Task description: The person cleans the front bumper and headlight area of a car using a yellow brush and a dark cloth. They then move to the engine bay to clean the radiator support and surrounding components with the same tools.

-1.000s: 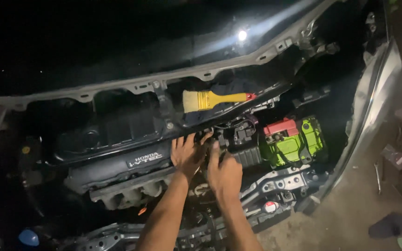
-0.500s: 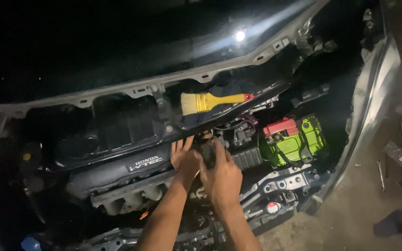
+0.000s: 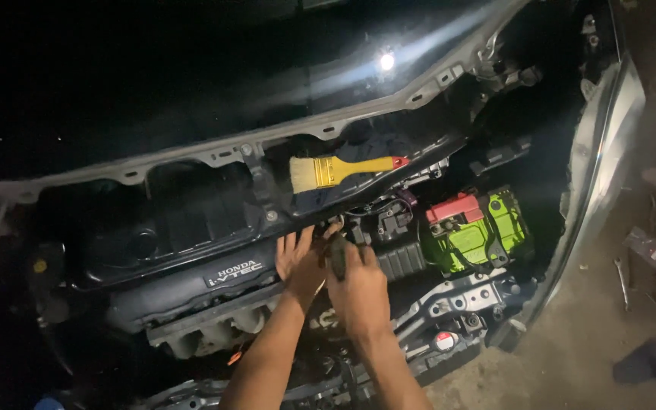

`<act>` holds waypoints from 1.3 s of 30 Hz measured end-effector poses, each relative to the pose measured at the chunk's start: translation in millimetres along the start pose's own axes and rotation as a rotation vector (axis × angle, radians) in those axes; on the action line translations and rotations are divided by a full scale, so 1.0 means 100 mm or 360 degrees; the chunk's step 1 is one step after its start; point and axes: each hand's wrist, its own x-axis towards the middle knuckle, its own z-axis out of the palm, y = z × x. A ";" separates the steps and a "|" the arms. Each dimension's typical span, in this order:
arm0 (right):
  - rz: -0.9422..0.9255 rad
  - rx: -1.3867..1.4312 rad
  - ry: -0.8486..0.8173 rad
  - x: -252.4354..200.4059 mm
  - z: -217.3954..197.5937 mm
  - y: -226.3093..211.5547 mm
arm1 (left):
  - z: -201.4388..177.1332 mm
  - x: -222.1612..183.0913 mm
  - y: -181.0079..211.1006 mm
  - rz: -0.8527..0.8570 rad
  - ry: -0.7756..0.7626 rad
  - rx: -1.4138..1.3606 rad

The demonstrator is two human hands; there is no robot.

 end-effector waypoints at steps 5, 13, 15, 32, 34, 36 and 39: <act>0.0533 0.0033 -0.0434 0.07 -0.32 -0.27 | 0.65 0.09 -0.25 0.0186 0.0522 0.0087; 0.0530 0.0457 -0.0238 -0.16 -0.38 -0.04 | -0.86 -0.12 0.26 0.0264 0.0436 -0.0030; 0.0464 0.0588 -0.0108 -0.32 -0.46 0.20 | -0.75 -0.06 0.23 0.0312 0.0648 -0.0022; 0.0819 0.0532 -0.0003 0.23 -0.08 0.64 | -0.05 0.09 0.67 0.0138 0.1000 0.0281; 0.0904 0.0588 0.0035 0.33 -0.16 0.55 | -0.59 0.04 0.77 0.0155 0.0970 0.0271; 0.0985 0.0635 0.0069 0.42 -0.24 0.50 | -0.95 0.00 0.82 0.0164 0.0941 0.0258; 0.0848 0.0528 -0.0065 0.40 -0.30 0.45 | -1.05 -0.05 0.81 0.0331 0.0342 0.0435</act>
